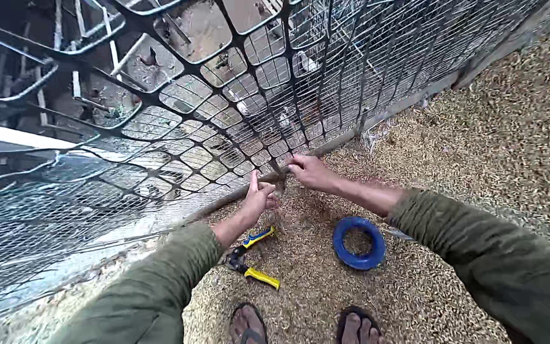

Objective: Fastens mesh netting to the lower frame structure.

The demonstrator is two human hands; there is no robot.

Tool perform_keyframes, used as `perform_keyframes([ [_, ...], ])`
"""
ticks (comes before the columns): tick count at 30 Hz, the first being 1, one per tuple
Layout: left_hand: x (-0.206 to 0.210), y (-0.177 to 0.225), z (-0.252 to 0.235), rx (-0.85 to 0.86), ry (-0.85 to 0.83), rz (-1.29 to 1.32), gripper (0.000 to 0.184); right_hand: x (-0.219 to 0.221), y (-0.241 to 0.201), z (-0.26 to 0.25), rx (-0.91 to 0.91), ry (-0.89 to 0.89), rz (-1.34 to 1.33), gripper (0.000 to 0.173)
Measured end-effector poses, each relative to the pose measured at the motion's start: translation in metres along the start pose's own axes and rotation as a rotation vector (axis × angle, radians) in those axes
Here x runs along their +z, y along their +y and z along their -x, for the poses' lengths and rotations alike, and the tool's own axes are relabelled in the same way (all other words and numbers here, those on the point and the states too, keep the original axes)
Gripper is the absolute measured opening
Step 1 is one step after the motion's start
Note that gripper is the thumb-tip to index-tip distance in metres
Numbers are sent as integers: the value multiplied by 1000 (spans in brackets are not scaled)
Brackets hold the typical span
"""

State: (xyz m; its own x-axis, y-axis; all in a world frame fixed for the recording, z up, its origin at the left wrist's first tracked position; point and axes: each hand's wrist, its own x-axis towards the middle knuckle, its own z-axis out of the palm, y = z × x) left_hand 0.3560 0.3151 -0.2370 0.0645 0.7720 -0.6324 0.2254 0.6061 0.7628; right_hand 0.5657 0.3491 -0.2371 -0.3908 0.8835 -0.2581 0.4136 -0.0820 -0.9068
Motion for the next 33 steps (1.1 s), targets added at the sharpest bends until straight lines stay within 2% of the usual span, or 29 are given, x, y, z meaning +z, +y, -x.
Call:
perform_keyframes([
  [3, 9, -18, 8, 123, 63, 117, 73, 1, 3, 12, 70, 129, -65, 29],
  [6, 20, -26, 6, 235, 141, 195, 61, 5, 1, 23, 86, 220, -137, 27],
  [14, 38, -34, -12, 323, 327, 281, 42, 32, 7, 26, 75, 537, -322, 23],
  [19, 58, -28, -26, 384, 485, 388, 33, 38, 7, 19, 52, 611, -414, 20],
  [22, 67, -23, -36, 421, 581, 442, 33, 46, 12, 14, 29, 634, -365, 21],
  [33, 69, -23, -42, 458, 622, 458, 33, 55, 16, 4, 3, 615, -453, 21],
])
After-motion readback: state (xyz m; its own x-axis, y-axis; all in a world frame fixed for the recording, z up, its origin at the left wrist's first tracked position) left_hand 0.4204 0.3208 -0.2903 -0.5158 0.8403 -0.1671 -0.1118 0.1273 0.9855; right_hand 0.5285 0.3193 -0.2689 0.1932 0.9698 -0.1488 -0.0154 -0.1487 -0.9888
